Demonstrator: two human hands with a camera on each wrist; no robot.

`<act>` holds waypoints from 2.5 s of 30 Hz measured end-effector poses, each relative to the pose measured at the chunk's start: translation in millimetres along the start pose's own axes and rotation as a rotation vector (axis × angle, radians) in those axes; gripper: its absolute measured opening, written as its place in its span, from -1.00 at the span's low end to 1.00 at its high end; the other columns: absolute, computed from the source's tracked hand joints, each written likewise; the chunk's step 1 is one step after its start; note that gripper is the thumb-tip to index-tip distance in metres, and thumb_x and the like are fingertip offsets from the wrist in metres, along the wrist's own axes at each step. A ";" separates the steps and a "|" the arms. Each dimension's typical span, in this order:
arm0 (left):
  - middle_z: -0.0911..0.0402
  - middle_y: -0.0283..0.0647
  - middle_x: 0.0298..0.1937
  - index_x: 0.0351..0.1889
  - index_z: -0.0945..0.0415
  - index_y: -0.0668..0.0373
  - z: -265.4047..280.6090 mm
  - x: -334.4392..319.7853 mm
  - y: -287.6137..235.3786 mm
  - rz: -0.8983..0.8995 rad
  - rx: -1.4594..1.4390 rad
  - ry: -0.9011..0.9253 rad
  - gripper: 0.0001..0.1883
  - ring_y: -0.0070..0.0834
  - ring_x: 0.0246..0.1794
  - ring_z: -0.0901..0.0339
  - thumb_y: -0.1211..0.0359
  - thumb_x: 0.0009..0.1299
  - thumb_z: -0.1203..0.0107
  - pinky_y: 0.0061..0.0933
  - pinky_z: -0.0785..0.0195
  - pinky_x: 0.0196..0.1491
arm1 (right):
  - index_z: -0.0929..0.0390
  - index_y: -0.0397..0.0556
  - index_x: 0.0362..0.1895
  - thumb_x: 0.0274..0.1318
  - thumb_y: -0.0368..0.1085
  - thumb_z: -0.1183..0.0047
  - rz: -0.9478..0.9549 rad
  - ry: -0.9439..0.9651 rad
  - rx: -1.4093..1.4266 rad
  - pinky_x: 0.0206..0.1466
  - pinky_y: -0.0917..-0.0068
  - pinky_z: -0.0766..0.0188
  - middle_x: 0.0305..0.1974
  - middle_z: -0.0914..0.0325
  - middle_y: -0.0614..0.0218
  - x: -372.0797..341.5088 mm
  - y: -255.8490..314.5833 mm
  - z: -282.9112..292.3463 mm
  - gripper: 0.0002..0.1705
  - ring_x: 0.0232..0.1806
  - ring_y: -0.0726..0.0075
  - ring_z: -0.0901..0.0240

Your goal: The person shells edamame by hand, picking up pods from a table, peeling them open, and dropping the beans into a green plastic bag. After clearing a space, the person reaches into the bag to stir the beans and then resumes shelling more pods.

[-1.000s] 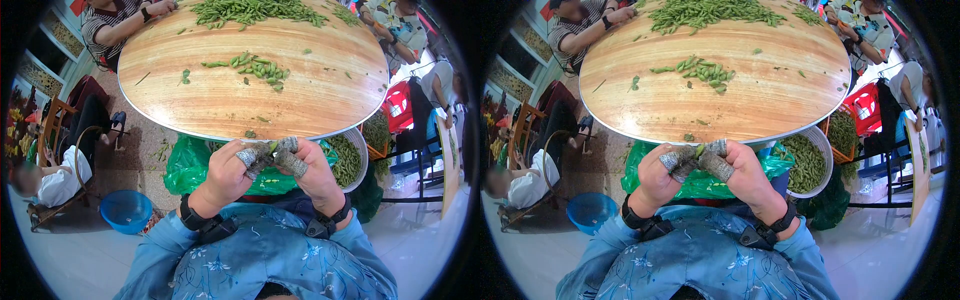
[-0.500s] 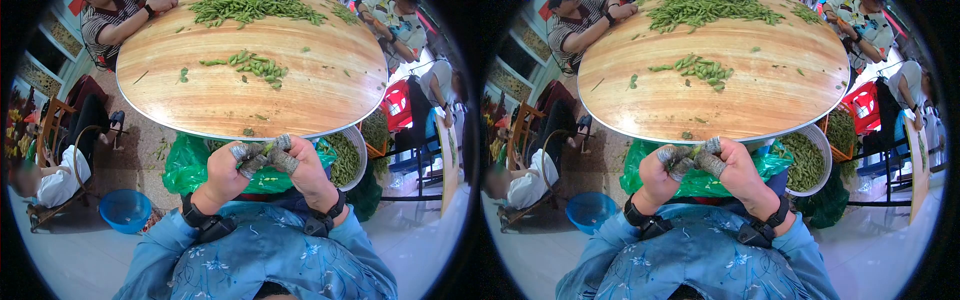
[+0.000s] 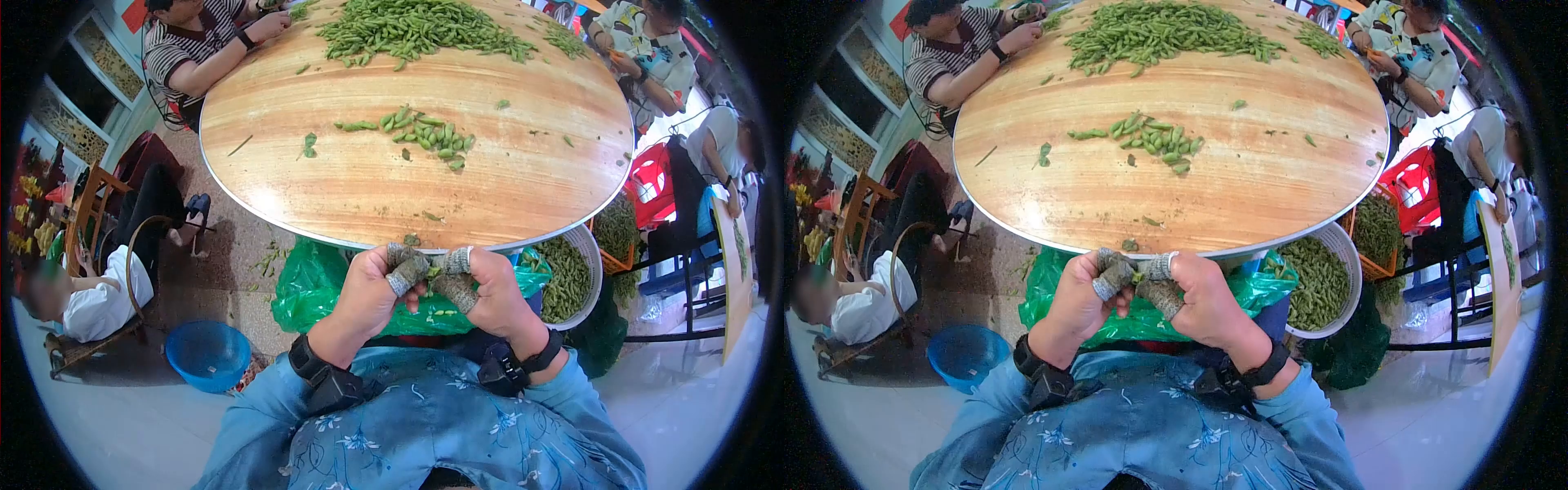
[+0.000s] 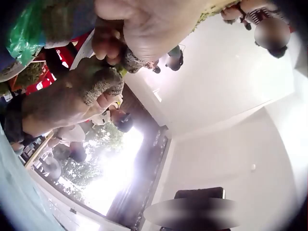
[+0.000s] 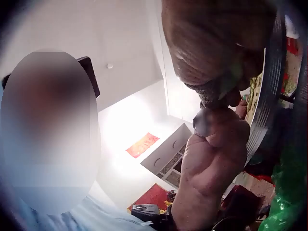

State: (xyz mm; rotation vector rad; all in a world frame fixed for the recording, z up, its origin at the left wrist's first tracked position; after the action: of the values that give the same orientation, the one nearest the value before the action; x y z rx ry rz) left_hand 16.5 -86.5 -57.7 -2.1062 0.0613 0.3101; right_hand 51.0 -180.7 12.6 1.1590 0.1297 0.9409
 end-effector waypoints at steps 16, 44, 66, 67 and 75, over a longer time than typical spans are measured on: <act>-0.46 -0.34 -0.37 -0.25 -0.36 0.32 -5.5 -0.9 -5.9 -0.270 0.619 0.006 -0.79 -0.68 -0.37 -0.38 0.60 0.12 0.01 -0.64 -0.29 -0.29 | -0.43 -0.13 -0.45 -0.32 -0.48 -0.02 -0.075 0.101 0.093 -0.44 0.35 -0.24 -0.56 -0.34 0.08 -5.5 -24.2 -16.5 -0.82 -0.49 -0.04 -0.28; -0.38 -0.39 -0.49 -0.29 -0.34 0.27 -10.0 9.2 26.4 -0.196 0.621 0.106 -0.75 -0.71 -0.49 -0.23 0.58 0.02 0.05 -0.66 -0.14 -0.45 | -0.42 -0.13 -0.52 -0.35 -0.51 -0.06 0.012 0.106 -0.059 -0.46 0.31 -0.28 -0.56 -0.38 0.16 -24.8 -32.0 -16.9 -0.84 -0.49 0.01 -0.32; -0.37 -0.04 -0.63 -0.44 -0.37 0.26 -5.3 15.5 23.9 -0.302 1.138 0.146 -0.83 -0.25 -0.65 -0.35 0.53 -0.05 0.03 -0.43 -0.22 -0.55 | -0.47 -0.15 -0.46 -0.21 -0.38 -0.04 -0.162 0.182 0.026 -0.38 0.27 -0.32 -0.49 -0.44 0.05 -29.0 -59.3 -21.1 -0.86 -0.43 -0.01 -0.38; -0.39 -0.03 -0.62 -0.44 -0.39 0.25 -8.5 13.8 21.6 -0.331 1.177 0.167 -0.83 -0.20 -0.63 -0.37 0.53 -0.05 0.05 -0.42 -0.22 -0.54 | -0.47 -0.15 -0.46 -0.21 -0.38 -0.04 -0.226 0.118 0.022 -0.39 0.28 -0.32 -0.49 -0.44 0.05 -30.7 -68.0 -11.8 -0.86 -0.44 0.00 -0.38; -0.46 -0.20 -0.57 -0.32 -0.46 0.24 1.7 16.0 25.4 -0.112 0.927 0.133 -0.76 -0.56 -0.56 -0.36 0.59 0.02 0.05 -0.56 -0.23 -0.46 | -0.47 -0.17 -0.43 -0.20 -0.38 -0.07 -0.581 0.035 -0.140 -0.39 0.40 -0.33 -0.47 -0.46 0.07 -72.2 -124.1 58.1 -0.84 -0.43 0.09 -0.43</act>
State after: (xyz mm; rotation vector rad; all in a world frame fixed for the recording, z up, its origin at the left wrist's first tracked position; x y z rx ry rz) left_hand 27.4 -97.2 -83.6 -1.1986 0.1353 0.0440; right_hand 106.9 -282.2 -90.3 0.9005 0.3994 0.4455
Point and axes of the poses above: each hand's wrist, its own x-axis towards the middle knuckle, its own z-axis out of the back of the hand, y = z × x, the point moved 10 cm from there along x, towards the middle knuckle
